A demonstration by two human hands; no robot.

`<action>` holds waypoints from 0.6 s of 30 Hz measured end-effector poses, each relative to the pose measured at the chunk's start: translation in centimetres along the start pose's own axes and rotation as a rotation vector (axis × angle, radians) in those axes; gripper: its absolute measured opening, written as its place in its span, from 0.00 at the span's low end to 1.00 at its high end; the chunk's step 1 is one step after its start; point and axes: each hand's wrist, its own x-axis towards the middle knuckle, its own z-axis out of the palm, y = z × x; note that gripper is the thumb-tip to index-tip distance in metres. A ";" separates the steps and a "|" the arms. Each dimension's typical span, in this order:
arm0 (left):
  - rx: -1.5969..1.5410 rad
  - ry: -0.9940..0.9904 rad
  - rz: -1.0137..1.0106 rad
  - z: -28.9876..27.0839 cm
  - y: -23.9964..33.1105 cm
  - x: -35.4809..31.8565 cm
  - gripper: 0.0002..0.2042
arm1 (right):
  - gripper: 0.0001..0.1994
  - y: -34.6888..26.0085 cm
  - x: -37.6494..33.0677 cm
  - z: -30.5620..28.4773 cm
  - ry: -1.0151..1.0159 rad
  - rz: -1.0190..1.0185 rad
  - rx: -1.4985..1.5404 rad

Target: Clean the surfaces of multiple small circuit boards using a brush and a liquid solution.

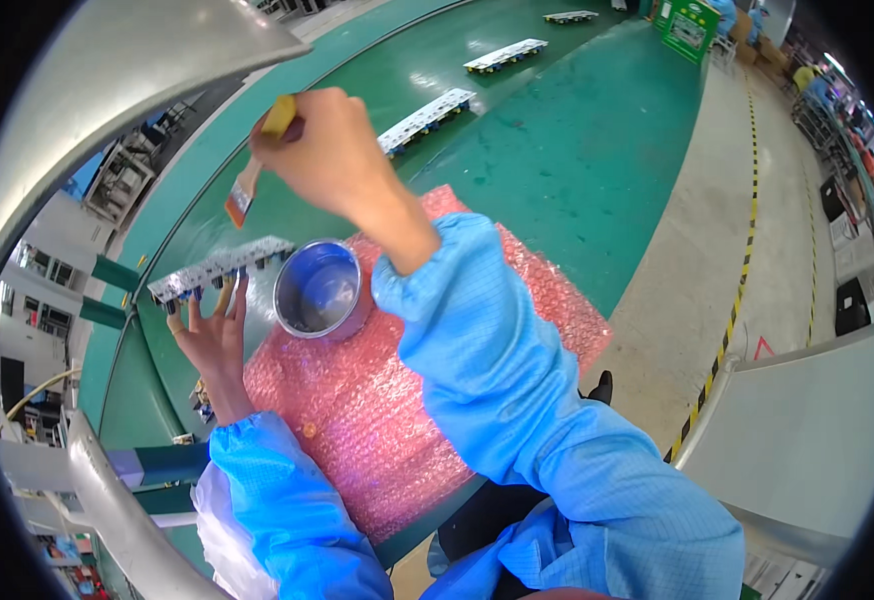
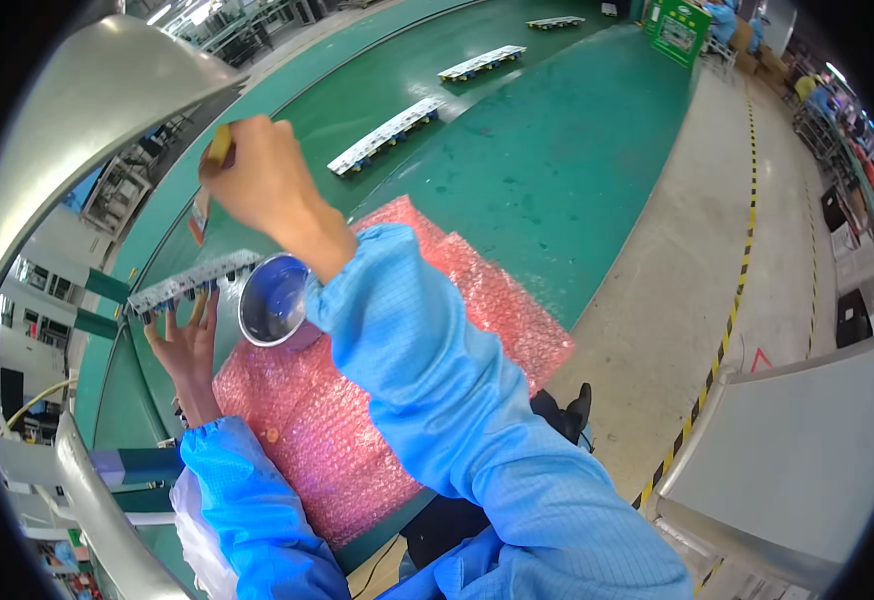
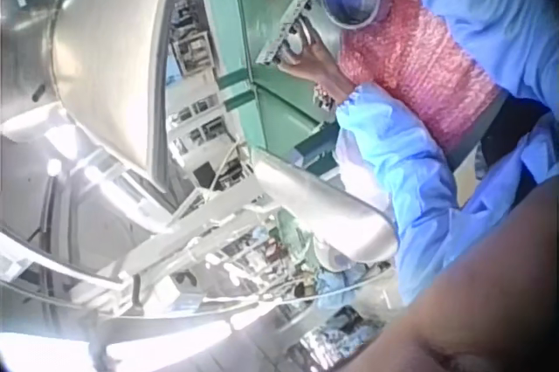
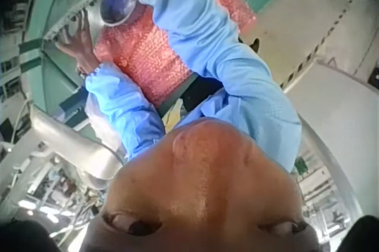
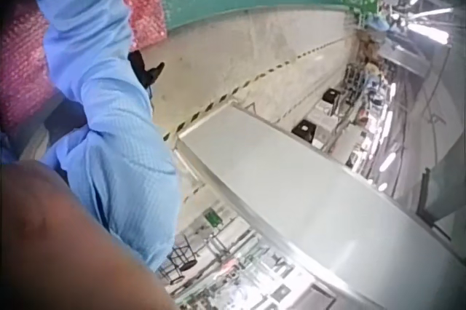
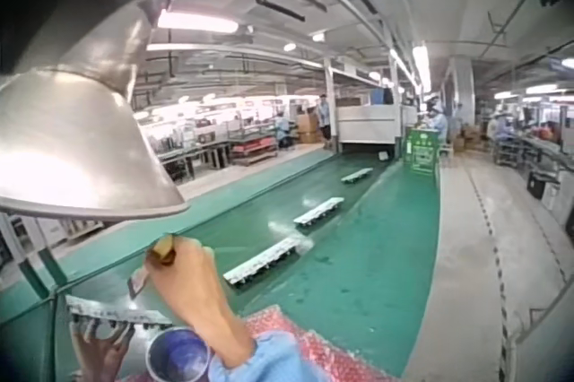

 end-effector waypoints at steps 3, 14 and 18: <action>-0.053 -0.008 -0.051 -0.3 -1.3 0.3 0.30 | 0.10 0.3 0.0 -0.6 0.005 -0.015 -0.034; 1.309 0.097 0.281 -6.1 5.5 2.7 0.14 | 0.10 0.0 0.1 -0.2 -0.024 -0.003 -0.022; 1.118 -0.282 -0.098 5.3 3.1 -4.0 0.10 | 0.08 0.5 0.2 -1.2 -0.009 0.007 -0.044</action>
